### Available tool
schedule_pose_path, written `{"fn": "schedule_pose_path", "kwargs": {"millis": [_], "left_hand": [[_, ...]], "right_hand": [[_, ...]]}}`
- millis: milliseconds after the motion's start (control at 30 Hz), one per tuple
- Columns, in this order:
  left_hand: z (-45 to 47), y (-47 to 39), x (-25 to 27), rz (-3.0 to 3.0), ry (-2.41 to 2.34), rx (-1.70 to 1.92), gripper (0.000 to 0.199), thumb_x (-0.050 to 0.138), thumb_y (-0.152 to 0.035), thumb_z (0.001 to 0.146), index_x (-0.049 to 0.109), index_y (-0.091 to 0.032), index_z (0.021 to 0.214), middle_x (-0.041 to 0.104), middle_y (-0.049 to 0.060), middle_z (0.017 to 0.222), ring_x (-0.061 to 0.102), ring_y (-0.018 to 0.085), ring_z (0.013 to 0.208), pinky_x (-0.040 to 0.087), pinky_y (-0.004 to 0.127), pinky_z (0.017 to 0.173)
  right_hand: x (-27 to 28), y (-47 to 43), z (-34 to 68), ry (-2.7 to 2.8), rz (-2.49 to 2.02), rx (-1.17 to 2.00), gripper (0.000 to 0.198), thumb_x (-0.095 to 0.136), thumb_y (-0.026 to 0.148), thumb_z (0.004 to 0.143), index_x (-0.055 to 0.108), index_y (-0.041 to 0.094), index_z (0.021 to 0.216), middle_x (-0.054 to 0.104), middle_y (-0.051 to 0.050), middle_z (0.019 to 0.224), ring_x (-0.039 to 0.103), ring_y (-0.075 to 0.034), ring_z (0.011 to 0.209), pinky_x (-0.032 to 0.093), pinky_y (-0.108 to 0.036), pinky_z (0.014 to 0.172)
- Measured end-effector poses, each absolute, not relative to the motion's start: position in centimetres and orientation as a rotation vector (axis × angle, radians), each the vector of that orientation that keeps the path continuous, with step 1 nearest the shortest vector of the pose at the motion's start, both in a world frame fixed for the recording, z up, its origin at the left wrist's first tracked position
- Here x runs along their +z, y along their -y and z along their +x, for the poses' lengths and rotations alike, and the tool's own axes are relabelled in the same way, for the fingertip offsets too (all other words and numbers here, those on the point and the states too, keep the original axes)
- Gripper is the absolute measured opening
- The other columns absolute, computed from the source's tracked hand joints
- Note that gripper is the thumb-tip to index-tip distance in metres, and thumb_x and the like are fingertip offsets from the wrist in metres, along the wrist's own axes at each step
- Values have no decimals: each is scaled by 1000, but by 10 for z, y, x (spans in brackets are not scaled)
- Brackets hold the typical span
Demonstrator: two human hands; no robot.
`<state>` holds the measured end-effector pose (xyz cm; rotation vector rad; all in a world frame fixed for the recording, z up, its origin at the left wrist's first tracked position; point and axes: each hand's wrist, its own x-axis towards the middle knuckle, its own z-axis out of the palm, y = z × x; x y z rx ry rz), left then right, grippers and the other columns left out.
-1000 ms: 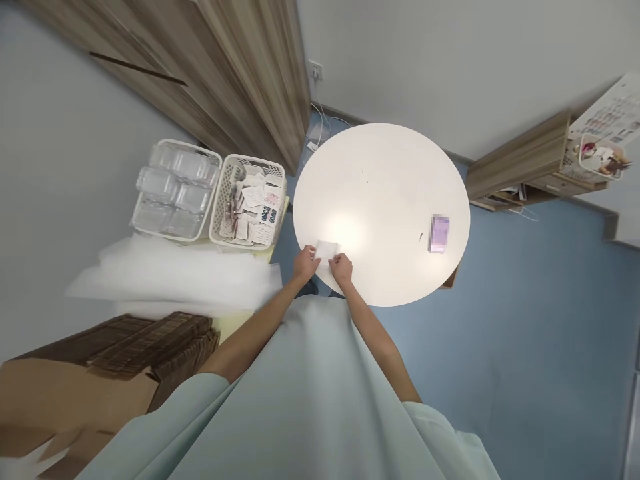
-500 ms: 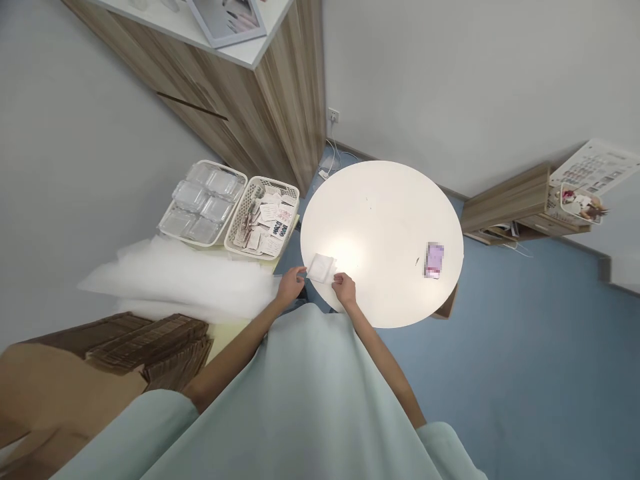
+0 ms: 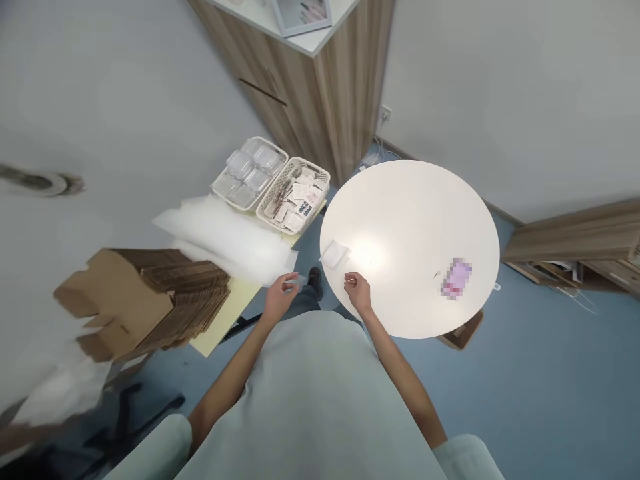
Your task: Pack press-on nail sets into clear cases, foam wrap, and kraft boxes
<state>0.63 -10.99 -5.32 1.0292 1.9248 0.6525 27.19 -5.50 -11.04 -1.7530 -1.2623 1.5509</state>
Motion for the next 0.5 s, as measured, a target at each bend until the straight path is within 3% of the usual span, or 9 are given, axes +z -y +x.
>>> {"fn": "schedule_pose_path", "kwargs": {"millis": [500], "left_hand": [[-78, 199, -6, 814, -2054, 832, 44, 61, -29, 86, 67, -23, 129, 76, 11, 137, 79, 25, 107, 63, 39, 98]], "right_hand": [[-66, 81, 209, 1339, -1581, 1586, 38, 56, 25, 76, 73, 20, 110, 79, -9, 112, 75, -22, 92, 61, -37, 91]]}}
